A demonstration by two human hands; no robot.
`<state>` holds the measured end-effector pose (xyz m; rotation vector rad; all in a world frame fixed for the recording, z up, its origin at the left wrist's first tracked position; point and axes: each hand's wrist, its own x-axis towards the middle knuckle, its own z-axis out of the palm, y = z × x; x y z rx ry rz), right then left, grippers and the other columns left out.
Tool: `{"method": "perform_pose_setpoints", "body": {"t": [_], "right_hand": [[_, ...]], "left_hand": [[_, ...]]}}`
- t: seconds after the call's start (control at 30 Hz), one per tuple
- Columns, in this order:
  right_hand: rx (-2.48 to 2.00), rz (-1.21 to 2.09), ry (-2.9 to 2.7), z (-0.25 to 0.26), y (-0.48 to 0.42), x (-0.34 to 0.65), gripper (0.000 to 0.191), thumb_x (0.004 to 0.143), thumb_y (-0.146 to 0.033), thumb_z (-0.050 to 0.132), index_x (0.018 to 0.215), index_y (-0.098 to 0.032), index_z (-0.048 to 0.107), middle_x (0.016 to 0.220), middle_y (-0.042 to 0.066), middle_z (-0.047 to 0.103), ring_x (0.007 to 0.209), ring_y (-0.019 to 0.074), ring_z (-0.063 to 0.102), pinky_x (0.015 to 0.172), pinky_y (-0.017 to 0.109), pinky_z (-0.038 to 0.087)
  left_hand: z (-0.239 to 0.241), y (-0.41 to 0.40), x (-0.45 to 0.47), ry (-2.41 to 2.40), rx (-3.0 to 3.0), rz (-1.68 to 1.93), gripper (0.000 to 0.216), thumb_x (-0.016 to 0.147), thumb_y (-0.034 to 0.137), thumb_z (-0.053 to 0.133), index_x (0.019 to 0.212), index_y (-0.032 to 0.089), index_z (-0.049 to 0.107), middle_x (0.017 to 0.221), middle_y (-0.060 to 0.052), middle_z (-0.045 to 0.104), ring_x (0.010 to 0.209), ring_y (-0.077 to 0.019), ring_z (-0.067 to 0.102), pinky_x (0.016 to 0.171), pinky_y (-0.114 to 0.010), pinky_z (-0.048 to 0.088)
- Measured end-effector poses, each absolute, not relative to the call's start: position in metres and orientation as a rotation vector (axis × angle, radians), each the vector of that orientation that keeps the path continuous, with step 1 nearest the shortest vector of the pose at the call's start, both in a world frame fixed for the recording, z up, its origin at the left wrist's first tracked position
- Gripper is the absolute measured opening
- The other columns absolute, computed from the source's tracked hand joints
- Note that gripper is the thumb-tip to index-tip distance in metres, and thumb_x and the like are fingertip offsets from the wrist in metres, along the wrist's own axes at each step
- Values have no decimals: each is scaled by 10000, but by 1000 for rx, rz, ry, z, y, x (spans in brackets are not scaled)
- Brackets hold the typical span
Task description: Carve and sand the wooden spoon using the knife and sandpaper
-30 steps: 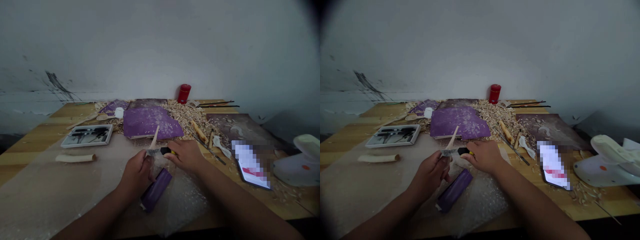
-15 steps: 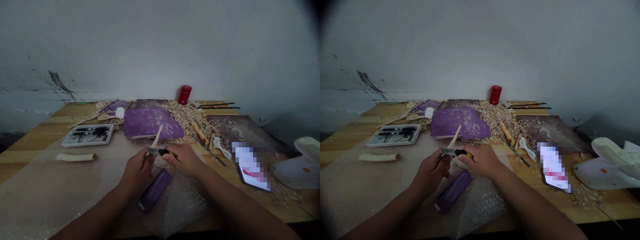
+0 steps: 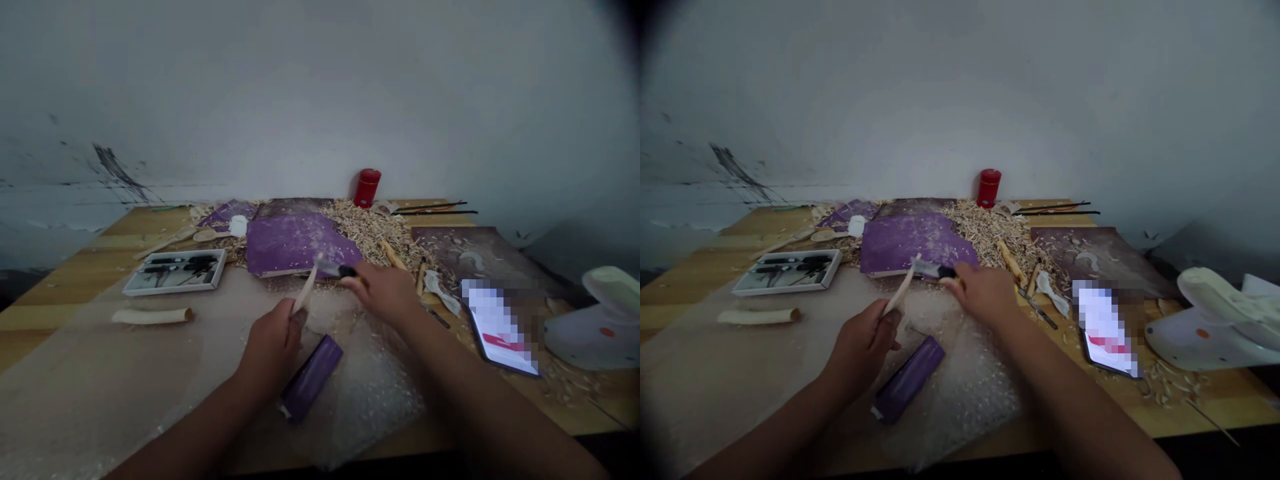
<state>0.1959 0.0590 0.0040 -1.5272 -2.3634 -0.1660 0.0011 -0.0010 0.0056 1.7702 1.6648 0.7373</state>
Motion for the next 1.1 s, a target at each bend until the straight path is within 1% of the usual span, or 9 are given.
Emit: {"method": "perform_pose_setpoints", "body": {"t": [0.1,0.2,0.3,0.43,0.53,0.63,0.7,0.83,1.1], "right_hand": [[-1517,-87,-2256,4,62,202,472,825,-548,222,788,-191,527,656,36,585,614,157,526,493,225,208],[-1354,141,-2339,3,56,194,441,834,-525,241,776,-191,522,610,12,560,586,135,517,508,218,247],[-1227,303,-2437,2,47,182,417,835,-515,261,772,-191,515,637,1,554,597,119,512,521,207,265],[-1225,364,-2456,1,43,176,421,839,-512,253,761,-187,508,642,2,544,604,115,506,525,206,265],[-1237,353,-2481,0,45,178,429,840,-517,243,754,-190,507,650,1,549,616,118,511,523,208,255],[-1273,293,-2523,0,45,178,442,833,-535,232,755,-195,504,629,-5,552,598,121,513,507,214,229],[-1287,245,-2539,1,44,176,445,832,-539,226,763,-197,502,634,-5,562,589,122,512,499,220,209],[-1250,195,-2568,1,38,173,447,831,-543,225,781,-197,504,644,-6,572,575,119,505,490,226,178],[-1255,29,-2615,-1,43,176,508,813,-582,200,804,-195,529,686,26,589,615,141,513,497,238,157]], "left_hand": [[6,0,3,1623,1722,767,221,815,369,328,743,203,453,501,39,500,485,-141,537,497,-241,331],[4,2,5,1557,1624,824,205,816,344,327,722,201,439,534,34,523,453,-117,509,454,-224,341],[1,3,6,1503,1535,888,173,814,324,340,714,201,409,522,49,515,407,-95,472,429,-211,344],[1,4,4,1362,1417,914,50,778,237,396,799,202,424,523,68,472,436,-87,484,436,-199,360],[2,5,4,1195,1301,933,105,741,142,387,826,202,402,635,56,504,457,-74,493,466,-211,401],[1,7,4,1169,1241,949,109,720,107,363,773,202,367,602,65,480,410,-65,440,445,-219,412],[-1,8,4,1224,1225,943,97,716,122,377,770,202,376,535,79,419,388,-67,400,398,-206,394],[-6,9,4,1271,1237,919,78,739,201,399,812,200,426,523,79,347,375,-69,377,335,-191,368],[-12,5,2,1349,1370,877,54,763,241,399,745,198,426,544,64,367,367,-75,425,315,-188,363]]}}
